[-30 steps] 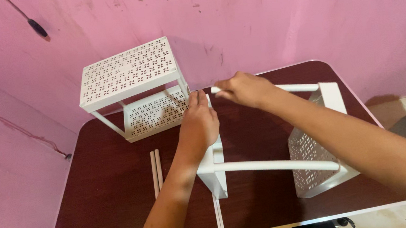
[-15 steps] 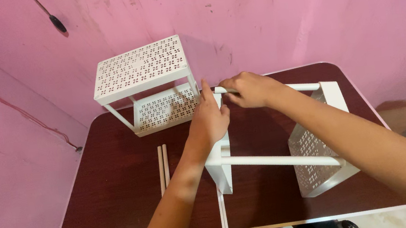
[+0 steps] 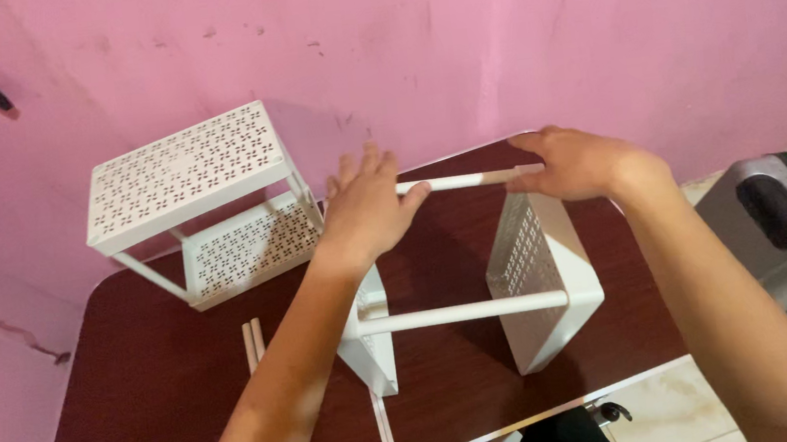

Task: The person disassembles a white plastic two-tier stand by removing its legs and trays, then reassembles it by inserting the legs and placing the trays back. The person handles the trays and legs by hand, repeatedly inserting and removing components during the process.

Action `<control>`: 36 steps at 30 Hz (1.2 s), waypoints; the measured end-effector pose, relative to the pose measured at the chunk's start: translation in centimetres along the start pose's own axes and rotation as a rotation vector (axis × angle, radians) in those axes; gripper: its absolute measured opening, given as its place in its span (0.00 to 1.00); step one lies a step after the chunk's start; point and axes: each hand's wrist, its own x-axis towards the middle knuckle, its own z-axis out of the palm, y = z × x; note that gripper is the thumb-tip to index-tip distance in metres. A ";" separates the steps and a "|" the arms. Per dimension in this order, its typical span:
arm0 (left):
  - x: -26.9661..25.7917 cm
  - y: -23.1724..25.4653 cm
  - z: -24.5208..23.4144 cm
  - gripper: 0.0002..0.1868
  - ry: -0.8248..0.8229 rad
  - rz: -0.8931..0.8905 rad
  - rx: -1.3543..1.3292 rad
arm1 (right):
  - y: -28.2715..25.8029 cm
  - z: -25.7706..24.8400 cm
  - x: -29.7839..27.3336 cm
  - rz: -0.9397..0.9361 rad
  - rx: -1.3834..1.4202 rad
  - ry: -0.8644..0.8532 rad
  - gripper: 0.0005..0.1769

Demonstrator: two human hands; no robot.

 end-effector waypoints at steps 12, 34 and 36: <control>8.1 6.2 8.2 0.14 -0.020 0.606 -0.075 | 2.0 9.3 -2.3 -0.160 0.549 0.380 0.47; 8.0 5.4 5.5 0.19 -0.163 0.437 -0.046 | 0.7 9.6 -2.6 -0.075 0.810 0.300 0.47; 8.3 5.3 5.6 0.20 -0.140 0.441 -0.049 | 1.0 9.9 -2.3 -0.090 0.835 0.317 0.48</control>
